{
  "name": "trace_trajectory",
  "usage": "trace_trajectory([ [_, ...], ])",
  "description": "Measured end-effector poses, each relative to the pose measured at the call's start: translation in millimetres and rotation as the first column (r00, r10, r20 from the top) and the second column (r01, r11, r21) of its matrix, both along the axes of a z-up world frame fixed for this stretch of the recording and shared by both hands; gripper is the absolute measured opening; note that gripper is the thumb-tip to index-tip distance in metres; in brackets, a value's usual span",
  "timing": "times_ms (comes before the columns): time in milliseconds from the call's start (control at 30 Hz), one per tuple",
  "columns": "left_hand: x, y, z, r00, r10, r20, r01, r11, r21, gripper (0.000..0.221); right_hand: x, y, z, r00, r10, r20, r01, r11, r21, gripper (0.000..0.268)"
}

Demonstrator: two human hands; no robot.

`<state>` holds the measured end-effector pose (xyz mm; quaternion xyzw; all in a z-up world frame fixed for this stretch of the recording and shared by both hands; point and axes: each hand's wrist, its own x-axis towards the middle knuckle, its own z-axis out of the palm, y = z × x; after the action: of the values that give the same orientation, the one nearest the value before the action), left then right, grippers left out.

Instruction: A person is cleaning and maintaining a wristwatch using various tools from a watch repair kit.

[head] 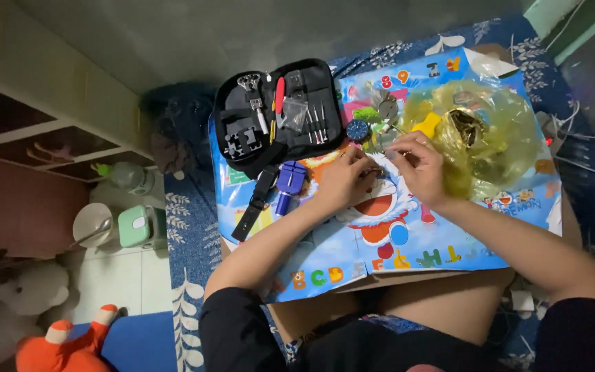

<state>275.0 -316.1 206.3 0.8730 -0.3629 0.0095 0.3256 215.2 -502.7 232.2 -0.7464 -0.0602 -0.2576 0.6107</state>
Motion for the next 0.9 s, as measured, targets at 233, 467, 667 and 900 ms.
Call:
trace_trajectory([
  [233, 5, 4, 15, 0.997, -0.055, -0.047, 0.05, 0.992, -0.112, 0.019, 10, -16, -2, 0.998, 0.052, 0.02, -0.052, 0.998, -0.044, 0.008],
  [467, 8, 4, 13, 0.991, 0.03, -0.129, -0.039, 0.997, -0.067, 0.015, -2, -4, -3, 0.977, 0.121, -0.176, -0.099, 0.986, 0.131, 0.009],
  [667, 9, 6, 18, 0.944, 0.091, -0.317, -0.127, 0.987, -0.095, 0.023, 2, -7, -9, 0.978, 0.089, -0.189, -0.074, 0.993, 0.089, 0.009],
  [900, 13, 5, 22, 0.921, 0.043, -0.387, -0.156, 0.951, -0.266, 0.02, 2, -6, -8, 0.951, 0.083, -0.298, -0.039, 0.988, 0.151, 0.01],
])
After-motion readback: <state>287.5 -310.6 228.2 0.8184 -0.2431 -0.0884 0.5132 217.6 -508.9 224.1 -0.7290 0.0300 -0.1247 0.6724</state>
